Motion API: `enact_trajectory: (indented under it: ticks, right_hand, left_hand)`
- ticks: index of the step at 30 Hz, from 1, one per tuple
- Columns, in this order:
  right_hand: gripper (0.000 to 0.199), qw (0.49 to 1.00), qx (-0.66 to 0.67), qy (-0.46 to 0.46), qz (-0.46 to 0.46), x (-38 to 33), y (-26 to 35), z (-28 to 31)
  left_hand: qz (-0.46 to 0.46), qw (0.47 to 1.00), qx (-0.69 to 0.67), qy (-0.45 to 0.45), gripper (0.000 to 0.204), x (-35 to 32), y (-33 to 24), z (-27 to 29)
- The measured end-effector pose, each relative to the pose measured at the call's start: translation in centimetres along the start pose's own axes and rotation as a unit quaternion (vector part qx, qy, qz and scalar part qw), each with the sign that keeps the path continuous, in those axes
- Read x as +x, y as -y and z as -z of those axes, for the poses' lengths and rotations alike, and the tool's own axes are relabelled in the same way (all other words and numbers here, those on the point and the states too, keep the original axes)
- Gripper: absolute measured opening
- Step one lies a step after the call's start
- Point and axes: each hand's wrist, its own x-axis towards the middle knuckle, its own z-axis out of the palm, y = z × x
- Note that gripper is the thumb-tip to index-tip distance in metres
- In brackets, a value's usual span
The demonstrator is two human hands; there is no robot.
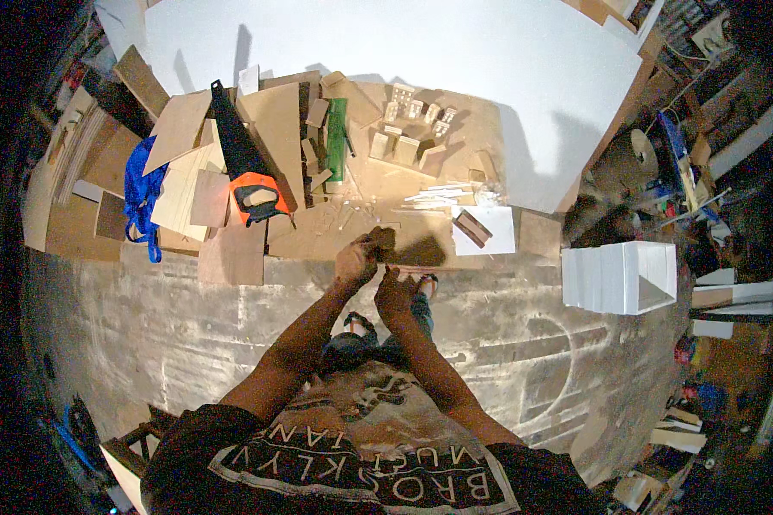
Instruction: The person assembles a small structure using wooden blocks and sticks, applying glue to join the pieces together on a workspace.
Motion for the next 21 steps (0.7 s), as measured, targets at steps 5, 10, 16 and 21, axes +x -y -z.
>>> enact_trajectory:
  ticks: [5, 10, 16, 21]
  right_hand:
    - [0.031, 0.988, -0.097, -0.081, 0.091, -0.1, 1.3, 0.5]
    - [0.038, 0.999, -0.034, -0.022, 0.03, -0.1, 0.5, -0.1]
    - [0.033, 0.991, -0.069, 0.029, 0.114, 1.2, -1.2, 0.3]
    - [0.023, 0.977, -0.101, -0.071, 0.171, 2.0, -3.2, 1.6]
  left_hand:
    - [0.004, 0.999, 0.027, -0.039, 0.024, -0.2, 2.7, 0.3]
    - [0.099, 0.993, 0.054, -0.039, 0.023, 1.1, 3.8, 2.2]
    - [0.063, 0.995, -0.017, -0.077, 0.022, 0.9, 5.9, 2.6]
    - [0.062, 0.98, -0.085, -0.168, 0.024, -0.6, 5.6, 2.3]
